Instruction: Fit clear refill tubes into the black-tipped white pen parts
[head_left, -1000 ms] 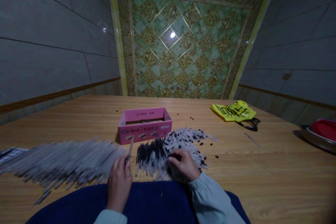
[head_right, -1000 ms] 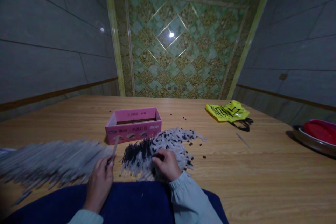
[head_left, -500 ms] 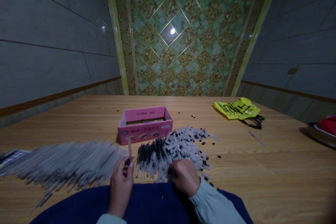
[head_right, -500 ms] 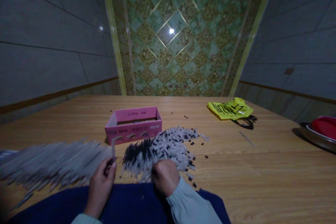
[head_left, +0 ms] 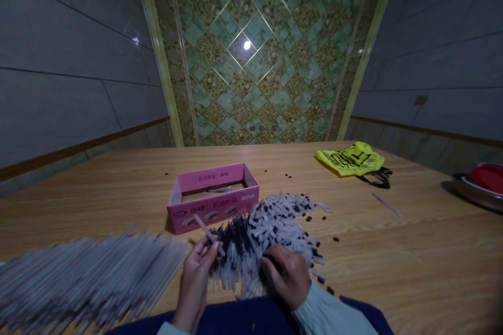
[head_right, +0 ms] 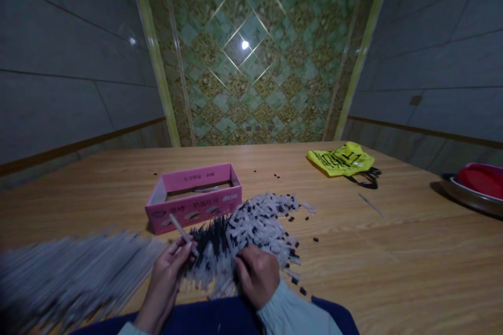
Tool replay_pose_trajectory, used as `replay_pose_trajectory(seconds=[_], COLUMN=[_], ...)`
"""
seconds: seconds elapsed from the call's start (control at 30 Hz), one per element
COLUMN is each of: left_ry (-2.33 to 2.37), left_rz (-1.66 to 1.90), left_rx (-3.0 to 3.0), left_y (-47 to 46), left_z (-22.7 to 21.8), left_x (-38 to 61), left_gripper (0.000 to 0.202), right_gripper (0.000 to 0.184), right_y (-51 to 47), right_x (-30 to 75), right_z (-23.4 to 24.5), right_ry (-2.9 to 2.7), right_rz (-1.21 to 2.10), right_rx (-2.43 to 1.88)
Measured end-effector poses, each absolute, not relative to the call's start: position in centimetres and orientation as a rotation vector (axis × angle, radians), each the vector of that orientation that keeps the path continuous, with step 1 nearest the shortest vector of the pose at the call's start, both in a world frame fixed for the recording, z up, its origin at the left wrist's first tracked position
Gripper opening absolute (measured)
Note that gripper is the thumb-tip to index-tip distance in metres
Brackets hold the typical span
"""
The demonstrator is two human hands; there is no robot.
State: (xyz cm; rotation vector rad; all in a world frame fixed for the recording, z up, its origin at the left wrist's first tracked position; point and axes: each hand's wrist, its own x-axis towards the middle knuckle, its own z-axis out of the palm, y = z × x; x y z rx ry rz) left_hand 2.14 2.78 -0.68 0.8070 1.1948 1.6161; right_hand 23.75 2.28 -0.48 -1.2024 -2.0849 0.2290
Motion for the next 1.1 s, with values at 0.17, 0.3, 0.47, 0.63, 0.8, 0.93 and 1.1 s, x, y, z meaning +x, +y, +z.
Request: replay_pose_trajectory(seconds=[0.17,0.3,0.47,0.63,0.8,0.93,1.1], left_ry=[1.224,1.242,1.260,1.246,1.271,1.264,1.267], left_rz=[1.592,1.557,1.574,1.587,1.565,1.539,1.517], left_rx=[0.792,0.800,0.759,0.775,0.741,0.746,0.787], left_y=[2.5,2.2,2.1,2.0,1.4,1.1,0.9], left_z=[-2.0,-2.4,-2.3,-2.0,-1.9,-1.8,-1.7], left_x=[2.2,2.3,2.3,2.3,2.2,2.4,2.3], left_gripper=[0.039,0.039,0.040,0.037,0.039,0.037,0.037], right_gripper=[0.020,0.018,0.018,0.041,0.038,0.022,0.017], right_y=[2.4,2.4,1.9,1.6,2.2,2.9,3.0], right_x=[23.8,23.7,23.0,22.0,22.2,22.5,22.8], right_z=[-0.7,-0.9,-0.3,0.4,-0.3,-0.9,-1.1], right_ry=[-2.059,-2.029,-2.076,-2.191,-2.259,-2.236,-2.198], right_rz=[0.253,0.270,0.225,0.204,0.149,0.139,0.138], right_rx=[-1.218,-1.232,-1.168,-1.119,-1.111,-1.084,-1.020])
